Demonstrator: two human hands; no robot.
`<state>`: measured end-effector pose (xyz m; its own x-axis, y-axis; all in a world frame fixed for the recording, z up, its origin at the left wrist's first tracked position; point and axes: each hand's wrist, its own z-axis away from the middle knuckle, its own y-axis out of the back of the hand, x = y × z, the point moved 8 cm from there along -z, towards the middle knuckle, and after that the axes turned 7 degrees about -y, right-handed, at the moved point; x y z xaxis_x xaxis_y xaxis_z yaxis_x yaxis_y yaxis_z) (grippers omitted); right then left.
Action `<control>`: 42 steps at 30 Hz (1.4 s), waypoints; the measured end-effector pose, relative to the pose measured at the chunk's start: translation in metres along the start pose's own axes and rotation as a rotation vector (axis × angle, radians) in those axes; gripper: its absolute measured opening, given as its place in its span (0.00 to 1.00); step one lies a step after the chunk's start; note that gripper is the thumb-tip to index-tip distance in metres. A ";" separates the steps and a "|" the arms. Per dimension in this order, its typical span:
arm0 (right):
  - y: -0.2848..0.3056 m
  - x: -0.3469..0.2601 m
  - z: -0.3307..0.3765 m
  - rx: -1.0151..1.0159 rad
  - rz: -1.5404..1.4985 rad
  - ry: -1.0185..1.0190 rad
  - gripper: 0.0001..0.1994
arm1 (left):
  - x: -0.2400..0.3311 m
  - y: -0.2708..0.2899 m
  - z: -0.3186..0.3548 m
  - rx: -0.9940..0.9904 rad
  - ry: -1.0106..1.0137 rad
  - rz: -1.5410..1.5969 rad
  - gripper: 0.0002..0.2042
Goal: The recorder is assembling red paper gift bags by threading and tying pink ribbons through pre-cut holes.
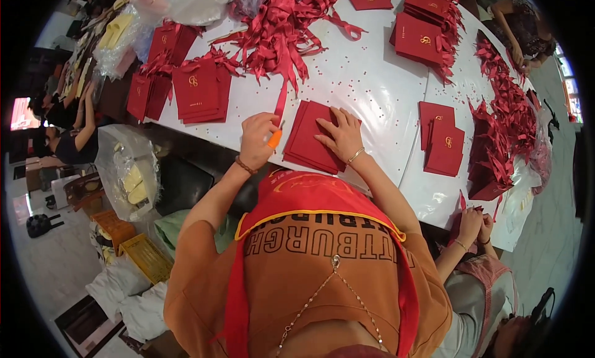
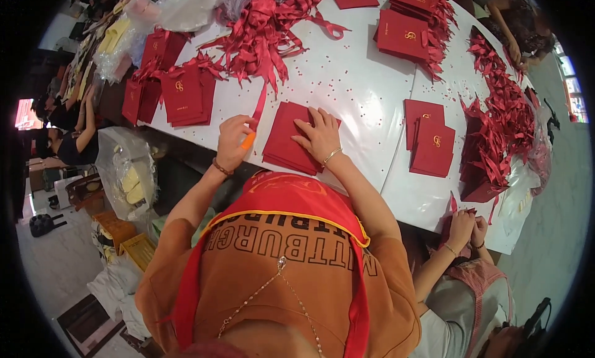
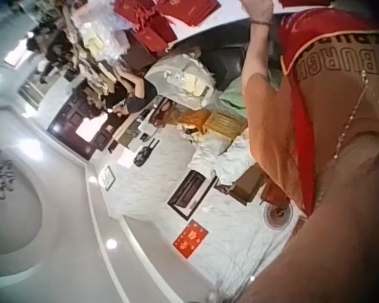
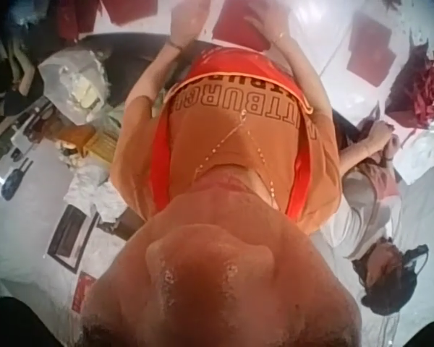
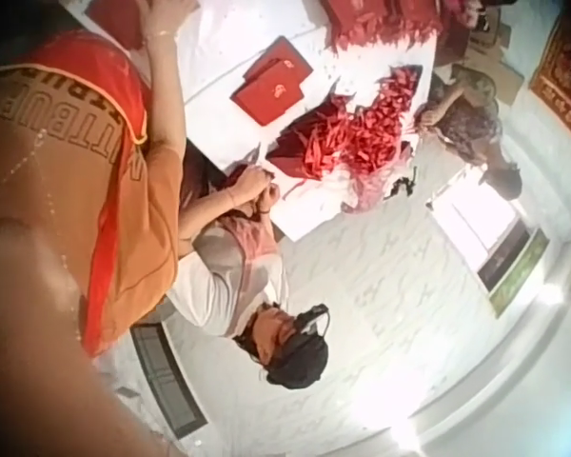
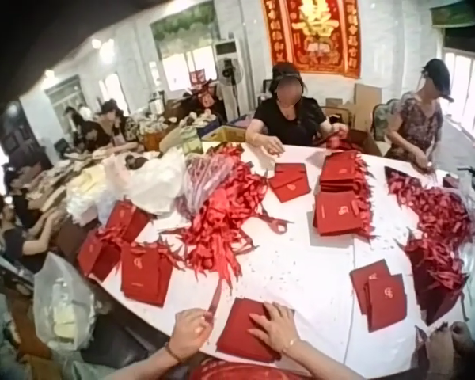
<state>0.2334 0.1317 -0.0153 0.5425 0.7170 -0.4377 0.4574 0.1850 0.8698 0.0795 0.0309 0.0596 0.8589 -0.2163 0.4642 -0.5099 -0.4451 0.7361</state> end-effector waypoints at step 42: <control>-0.023 0.022 -0.018 -0.496 -0.406 -0.453 0.19 | -0.016 -0.102 0.007 -0.194 0.654 0.528 0.05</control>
<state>0.2220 0.1558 -0.0410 0.6832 0.2048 -0.7009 0.3711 0.7292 0.5749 0.1183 0.0734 -0.0264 0.3379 0.2174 0.9157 -0.8851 -0.2575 0.3877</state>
